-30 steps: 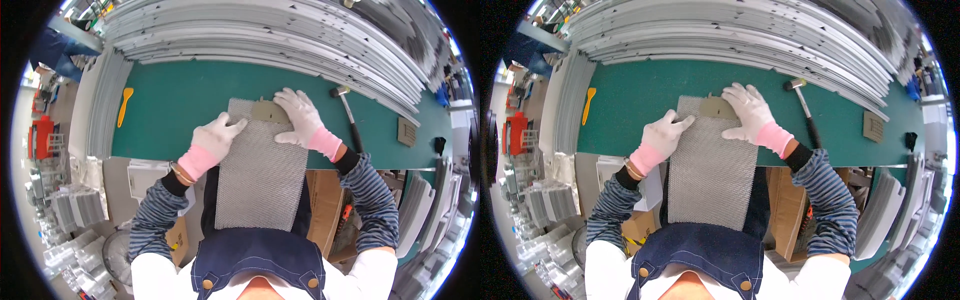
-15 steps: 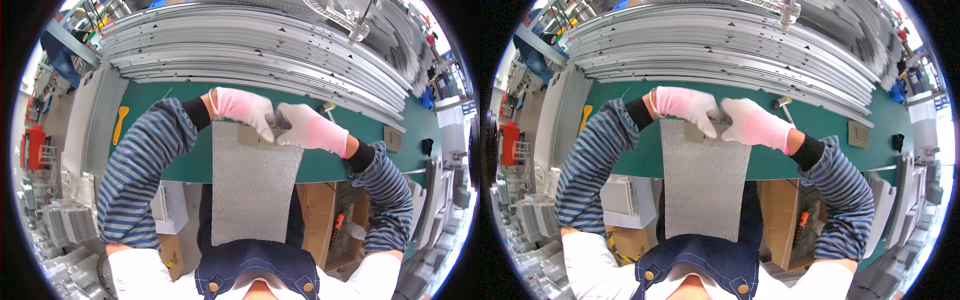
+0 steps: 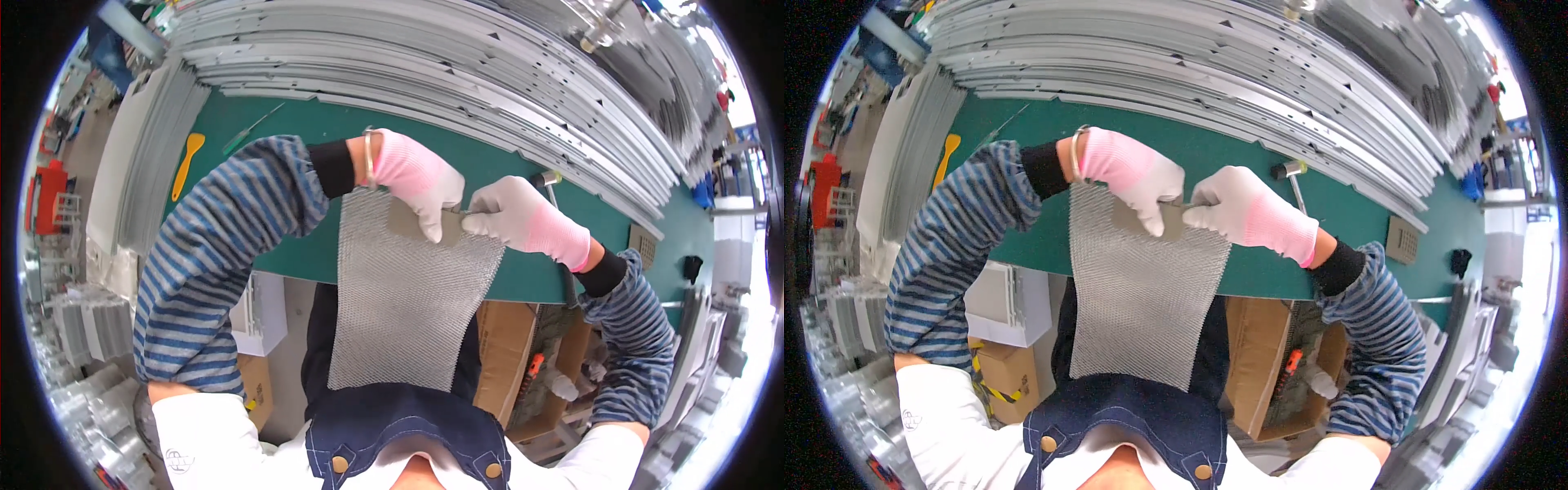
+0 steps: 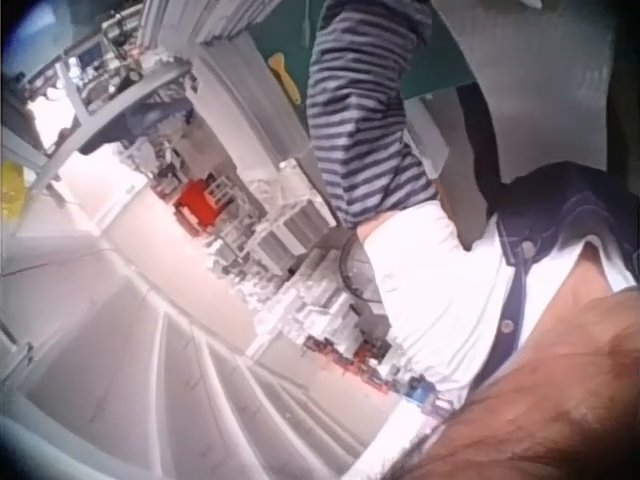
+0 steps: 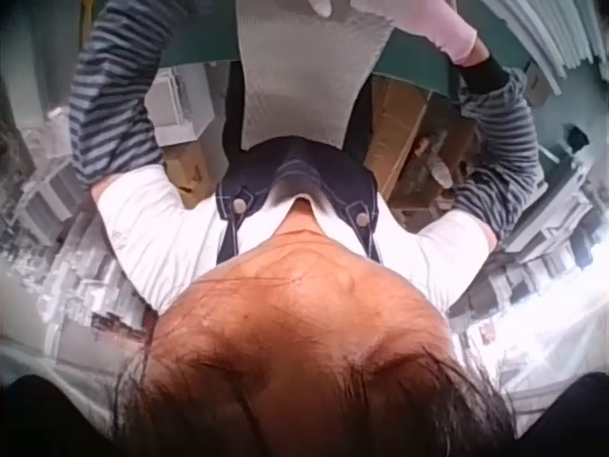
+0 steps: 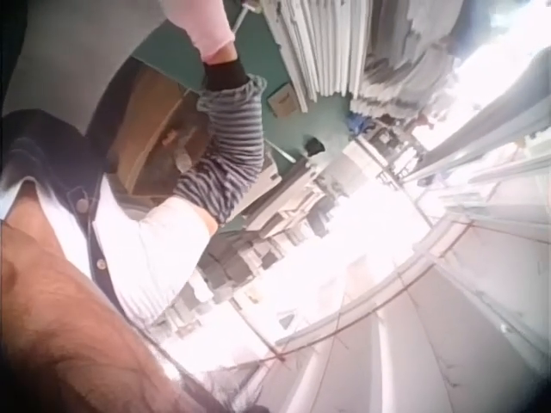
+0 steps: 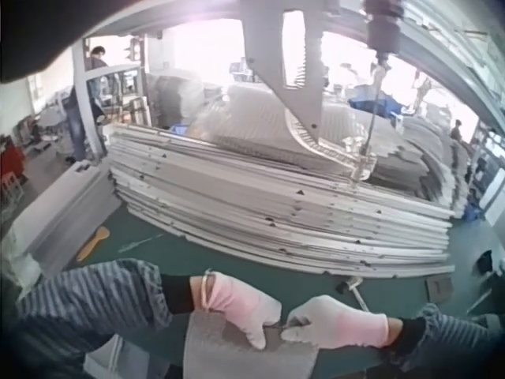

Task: Assembling metal mesh filters by attaching brackets and frames using manual and pneumatic tools.

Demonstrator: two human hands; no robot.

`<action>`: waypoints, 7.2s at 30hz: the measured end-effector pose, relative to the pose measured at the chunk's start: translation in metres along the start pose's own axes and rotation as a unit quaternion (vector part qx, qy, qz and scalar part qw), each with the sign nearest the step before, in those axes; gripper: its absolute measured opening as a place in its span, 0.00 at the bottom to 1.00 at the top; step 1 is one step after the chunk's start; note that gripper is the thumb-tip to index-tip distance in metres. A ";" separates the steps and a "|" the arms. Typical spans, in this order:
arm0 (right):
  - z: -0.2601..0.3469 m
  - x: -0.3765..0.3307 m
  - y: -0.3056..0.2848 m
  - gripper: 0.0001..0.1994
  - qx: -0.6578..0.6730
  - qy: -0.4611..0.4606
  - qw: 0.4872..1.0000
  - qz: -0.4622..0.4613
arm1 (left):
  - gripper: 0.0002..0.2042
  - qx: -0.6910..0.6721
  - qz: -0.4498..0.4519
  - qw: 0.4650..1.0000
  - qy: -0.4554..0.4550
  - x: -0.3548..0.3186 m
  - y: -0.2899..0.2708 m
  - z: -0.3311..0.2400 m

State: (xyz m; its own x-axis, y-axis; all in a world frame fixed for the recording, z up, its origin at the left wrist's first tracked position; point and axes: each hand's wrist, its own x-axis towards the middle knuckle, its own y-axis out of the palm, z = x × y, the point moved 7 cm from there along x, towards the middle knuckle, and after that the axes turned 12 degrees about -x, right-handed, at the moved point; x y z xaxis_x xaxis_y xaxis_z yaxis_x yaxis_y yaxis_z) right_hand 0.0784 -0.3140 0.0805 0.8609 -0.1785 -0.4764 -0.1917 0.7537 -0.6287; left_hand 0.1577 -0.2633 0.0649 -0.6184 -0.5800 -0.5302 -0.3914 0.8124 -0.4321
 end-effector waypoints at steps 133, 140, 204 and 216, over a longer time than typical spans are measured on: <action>0.131 -0.208 -0.033 0.09 -0.077 -0.067 0.994 0.045 | 0.14 -0.418 -0.597 0.512 0.454 -0.186 0.112 -0.120; 0.142 -0.218 -0.018 0.05 -0.310 -0.116 0.936 -0.118 | 0.14 -0.459 -0.597 0.514 0.409 -0.179 0.107 -0.111; 0.093 -0.179 -0.024 0.15 -0.218 -0.152 0.960 -0.085 | 0.22 -0.256 -0.764 0.583 0.103 -0.179 0.107 -0.080; 0.108 -0.194 -0.030 0.13 -0.238 -0.207 0.932 -0.178 | 0.22 -0.320 -0.731 0.585 0.144 -0.176 0.103 -0.073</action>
State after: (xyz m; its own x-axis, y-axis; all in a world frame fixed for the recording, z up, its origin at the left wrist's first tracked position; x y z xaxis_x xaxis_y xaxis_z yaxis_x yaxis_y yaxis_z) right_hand -0.0322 -0.2332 0.2580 0.9991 -0.0298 0.0313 0.0390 0.3097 -0.9500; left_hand 0.1767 -0.0727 0.1669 0.6433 -0.7237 0.2500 -0.7635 -0.6304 0.1398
